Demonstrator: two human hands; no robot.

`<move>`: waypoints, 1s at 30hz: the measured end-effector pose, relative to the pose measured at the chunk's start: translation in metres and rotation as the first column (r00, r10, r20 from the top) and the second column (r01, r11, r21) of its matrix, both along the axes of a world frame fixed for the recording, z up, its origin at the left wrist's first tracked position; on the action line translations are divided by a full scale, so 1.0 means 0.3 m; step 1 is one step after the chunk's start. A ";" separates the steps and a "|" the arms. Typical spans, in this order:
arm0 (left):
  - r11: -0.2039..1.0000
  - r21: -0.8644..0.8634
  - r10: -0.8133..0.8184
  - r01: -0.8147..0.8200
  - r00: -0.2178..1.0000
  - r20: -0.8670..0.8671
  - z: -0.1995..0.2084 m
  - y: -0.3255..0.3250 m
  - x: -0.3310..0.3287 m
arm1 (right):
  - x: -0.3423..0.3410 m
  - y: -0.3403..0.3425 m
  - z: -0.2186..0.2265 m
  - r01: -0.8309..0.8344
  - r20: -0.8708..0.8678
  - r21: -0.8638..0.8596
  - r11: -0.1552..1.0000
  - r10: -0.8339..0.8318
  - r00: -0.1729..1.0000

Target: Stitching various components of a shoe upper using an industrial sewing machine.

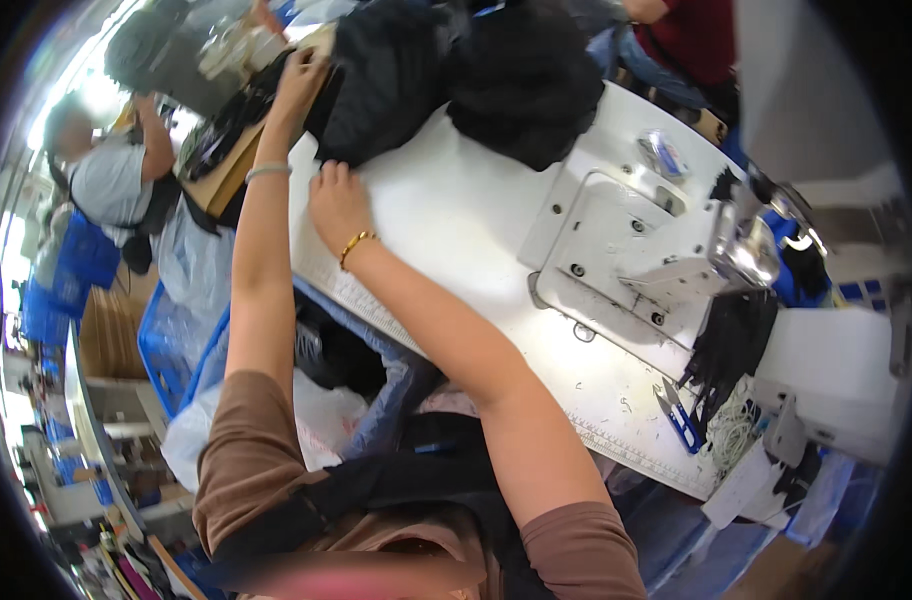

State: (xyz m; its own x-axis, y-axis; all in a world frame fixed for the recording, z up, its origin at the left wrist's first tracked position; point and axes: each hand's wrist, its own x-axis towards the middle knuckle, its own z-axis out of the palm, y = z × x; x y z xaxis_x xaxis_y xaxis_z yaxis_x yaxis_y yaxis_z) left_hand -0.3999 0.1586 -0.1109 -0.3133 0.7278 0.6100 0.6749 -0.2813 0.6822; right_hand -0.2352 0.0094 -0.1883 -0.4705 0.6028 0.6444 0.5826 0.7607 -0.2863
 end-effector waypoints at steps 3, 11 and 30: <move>0.913 0.408 -0.030 0.005 0.998 0.056 0.145 0.020 0.364 | 0.040 0.097 -0.091 0.113 -0.116 0.034 0.993 -0.108 0.987; 0.966 0.042 -0.107 0.257 0.541 -0.834 0.329 -0.146 0.848 | 0.266 -0.007 0.006 -0.296 0.112 -0.298 0.908 0.341 0.933; 0.843 -0.195 -0.506 0.501 0.619 -0.601 0.449 -0.076 0.825 | 1.099 -0.288 0.025 -0.301 -0.308 -0.374 0.878 0.188 0.932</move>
